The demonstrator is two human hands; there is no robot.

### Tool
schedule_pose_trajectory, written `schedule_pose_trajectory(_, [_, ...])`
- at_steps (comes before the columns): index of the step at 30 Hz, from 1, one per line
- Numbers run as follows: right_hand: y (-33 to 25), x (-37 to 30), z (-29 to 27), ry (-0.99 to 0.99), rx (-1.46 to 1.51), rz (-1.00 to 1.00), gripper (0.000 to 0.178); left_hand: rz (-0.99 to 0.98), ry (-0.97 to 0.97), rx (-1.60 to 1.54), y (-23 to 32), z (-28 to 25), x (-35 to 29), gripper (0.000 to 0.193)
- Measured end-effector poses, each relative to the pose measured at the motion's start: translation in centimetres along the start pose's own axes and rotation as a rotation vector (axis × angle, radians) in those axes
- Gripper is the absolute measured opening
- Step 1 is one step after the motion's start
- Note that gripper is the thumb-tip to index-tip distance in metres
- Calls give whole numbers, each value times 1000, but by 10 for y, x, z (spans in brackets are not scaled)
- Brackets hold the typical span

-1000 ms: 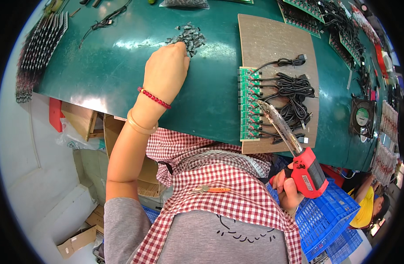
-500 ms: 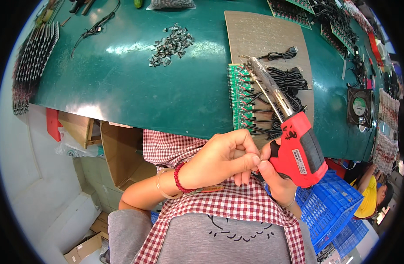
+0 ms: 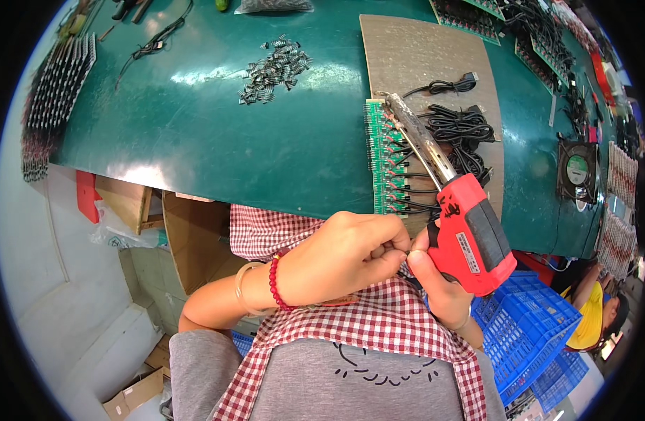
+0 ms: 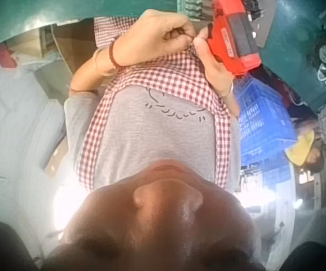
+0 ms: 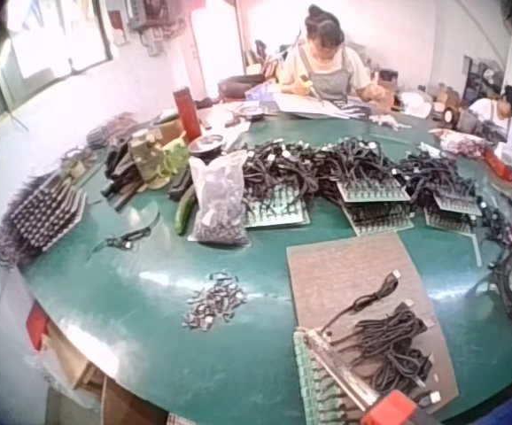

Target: The person solders electronic components onto a circuit board using a soldering gun, replaces the circuit board with another one from the table, and solders more components onto it.

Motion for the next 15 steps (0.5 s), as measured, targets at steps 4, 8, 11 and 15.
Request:
schedule_pose_trajectory(4, [4, -2, 0, 32, -30, 23, 23, -36, -44, -13, -3, 0, 2, 8])
schedule_pose_trajectory(8, [22, -15, -13, 80, 8, -66, 29, -195, -13, -189, -22, -10, 4, 2])
schedule_pose_trajectory(11, [36, -37, -32, 118, 28, -77, 36, -523, 48, -442, -40, -31, 10, 4])
schedule_pose_trajectory(15, [48, -54, -43, 149, 43, 43, 37, -511, 11, -390, -51, -36, 17, 5])
Point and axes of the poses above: each hand's wrist, its own x-axis towards the middle knuckle, its own z-axis out of the palm, y = z × x, the point moved 1 cm from there along x, towards the middle knuckle, and after that the axes turned 5 degrees about x, right-handed, at the moved point
